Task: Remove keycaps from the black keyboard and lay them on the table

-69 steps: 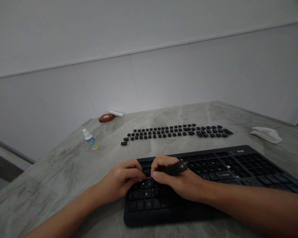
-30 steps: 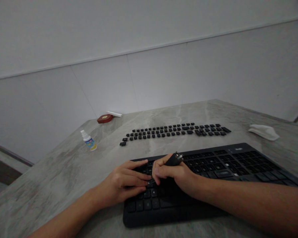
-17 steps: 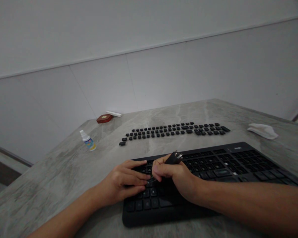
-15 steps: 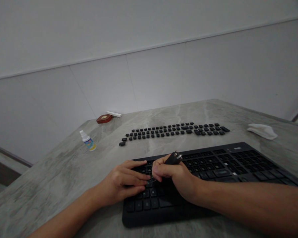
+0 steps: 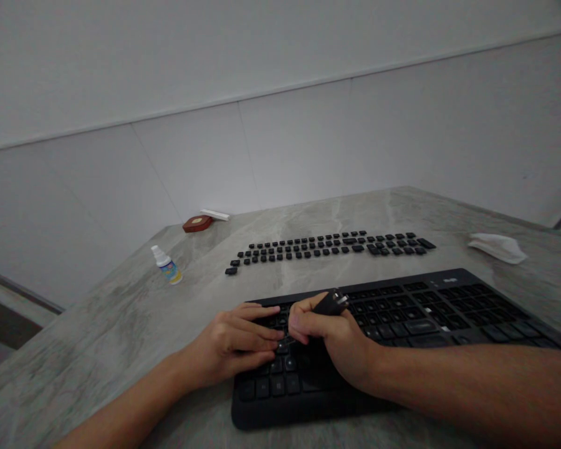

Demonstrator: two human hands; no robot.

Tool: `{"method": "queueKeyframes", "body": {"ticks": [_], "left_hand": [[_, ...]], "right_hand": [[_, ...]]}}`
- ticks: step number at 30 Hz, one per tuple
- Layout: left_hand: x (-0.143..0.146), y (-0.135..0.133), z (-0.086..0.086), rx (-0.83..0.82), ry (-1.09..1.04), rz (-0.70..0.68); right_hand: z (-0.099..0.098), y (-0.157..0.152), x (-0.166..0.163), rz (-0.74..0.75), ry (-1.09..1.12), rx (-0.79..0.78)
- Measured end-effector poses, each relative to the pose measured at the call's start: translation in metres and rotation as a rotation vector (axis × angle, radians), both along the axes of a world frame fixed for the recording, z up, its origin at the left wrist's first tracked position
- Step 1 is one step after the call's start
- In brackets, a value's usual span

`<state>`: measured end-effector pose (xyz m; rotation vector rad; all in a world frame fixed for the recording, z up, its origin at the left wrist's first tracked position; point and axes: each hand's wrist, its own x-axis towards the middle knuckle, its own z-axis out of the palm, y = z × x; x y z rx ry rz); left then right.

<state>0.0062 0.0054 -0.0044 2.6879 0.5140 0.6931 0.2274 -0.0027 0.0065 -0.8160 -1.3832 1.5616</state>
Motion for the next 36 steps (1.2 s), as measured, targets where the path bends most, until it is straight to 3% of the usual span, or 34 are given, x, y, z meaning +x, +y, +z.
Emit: {"method": "queueKeyframes", "body": {"ticks": [25, 32, 36], "left_hand": [[-0.001, -0.003, 0.0, -0.108, -0.001, 0.027], [-0.001, -0.001, -0.006, -0.126, -0.03, 0.024], [-0.001, 0.0, -0.007, -0.114, -0.032, 0.01]], "right_hand": [[0.002, -0.003, -0.005, -0.038, 0.046, -0.04], [-0.006, 0.017, 0.01, -0.289, 0.215, -0.152], [-0.009, 0.019, 0.011, -0.245, 0.193, -0.111]]}}
